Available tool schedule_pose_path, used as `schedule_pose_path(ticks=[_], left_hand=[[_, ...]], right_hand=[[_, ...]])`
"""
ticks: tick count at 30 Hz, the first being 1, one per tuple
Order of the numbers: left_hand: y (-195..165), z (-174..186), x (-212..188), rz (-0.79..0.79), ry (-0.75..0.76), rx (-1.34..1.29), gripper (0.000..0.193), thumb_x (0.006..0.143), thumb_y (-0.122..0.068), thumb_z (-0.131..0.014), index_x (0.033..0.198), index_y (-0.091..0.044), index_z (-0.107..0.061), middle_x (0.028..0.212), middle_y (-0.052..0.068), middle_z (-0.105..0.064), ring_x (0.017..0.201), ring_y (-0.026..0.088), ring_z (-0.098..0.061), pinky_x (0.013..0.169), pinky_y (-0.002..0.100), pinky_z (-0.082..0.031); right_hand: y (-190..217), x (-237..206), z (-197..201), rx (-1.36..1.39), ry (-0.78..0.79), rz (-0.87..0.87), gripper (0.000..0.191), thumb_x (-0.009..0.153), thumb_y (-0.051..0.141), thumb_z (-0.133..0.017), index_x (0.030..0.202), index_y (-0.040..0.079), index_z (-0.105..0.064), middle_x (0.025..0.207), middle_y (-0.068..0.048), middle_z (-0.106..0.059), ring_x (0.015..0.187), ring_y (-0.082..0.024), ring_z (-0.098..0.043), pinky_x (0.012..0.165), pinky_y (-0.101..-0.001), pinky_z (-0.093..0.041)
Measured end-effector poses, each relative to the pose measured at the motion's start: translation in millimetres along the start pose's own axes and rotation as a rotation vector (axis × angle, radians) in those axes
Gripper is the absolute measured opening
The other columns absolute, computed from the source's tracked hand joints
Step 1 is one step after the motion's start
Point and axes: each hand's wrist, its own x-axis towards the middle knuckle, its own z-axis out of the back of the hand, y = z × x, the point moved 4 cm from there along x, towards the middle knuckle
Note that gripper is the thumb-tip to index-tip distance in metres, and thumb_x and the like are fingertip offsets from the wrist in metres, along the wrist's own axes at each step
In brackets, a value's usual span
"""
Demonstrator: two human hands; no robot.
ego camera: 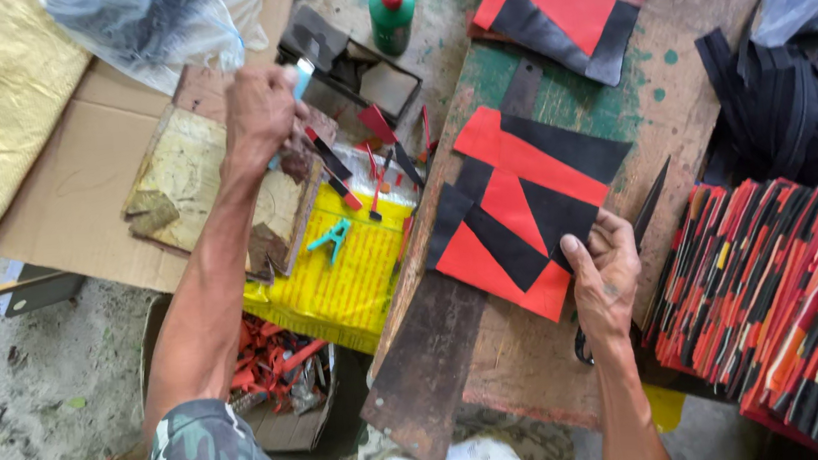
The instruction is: The person holds a long saw blade steady on the workbench and pulls red and black rubber sheet pieces against its teeth to trim their edges, then stacks the trimmed pieces with a pile of finished pieces at the side. They repeat this trimming cycle on piece after piece throughout the clip.
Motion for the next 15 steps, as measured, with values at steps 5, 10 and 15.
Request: schedule_pose_path(ticks=[5,10,15], left_hand=[[-25.7,16.8,-67.5,-0.389,-0.342,0.034,0.041,0.116,-0.023,-0.058,0.084,0.003,-0.059,0.07,0.013,-0.055,0.061,0.021,-0.051,0.058,0.041,-0.038],[-5.2,2.6,-227.1,-0.107,0.002,-0.07,0.029,0.095,-0.025,-0.075,0.083,-0.002,-0.062,0.066,0.007,-0.053,0.058,0.014,-0.046,0.052,0.037,-0.039],[16.4,-16.3,-343.2,0.147,-0.004,-0.097,0.029,0.088,-0.025,-0.081,0.082,-0.001,-0.067,0.062,0.004,-0.061,0.053,0.011,-0.05,0.048,0.033,-0.041]], right_hand=[[5.8,-1.0,-0.4,0.038,0.025,0.045,0.045,0.101,-0.003,-0.063,0.142,-0.005,-0.045,0.123,-0.013,-0.067,0.114,-0.015,-0.065,0.103,-0.0275,-0.054],[5.8,-10.1,10.5,-0.025,-0.032,0.103,0.043,0.102,-0.005,-0.061,0.142,-0.006,-0.047,0.126,-0.013,-0.067,0.115,-0.015,-0.065,0.103,-0.027,-0.055],[4.4,-31.3,27.2,-0.108,-0.055,0.154,0.045,0.103,-0.007,-0.06,0.146,-0.007,-0.046,0.125,-0.009,-0.065,0.114,-0.012,-0.063,0.102,-0.0237,-0.052]])
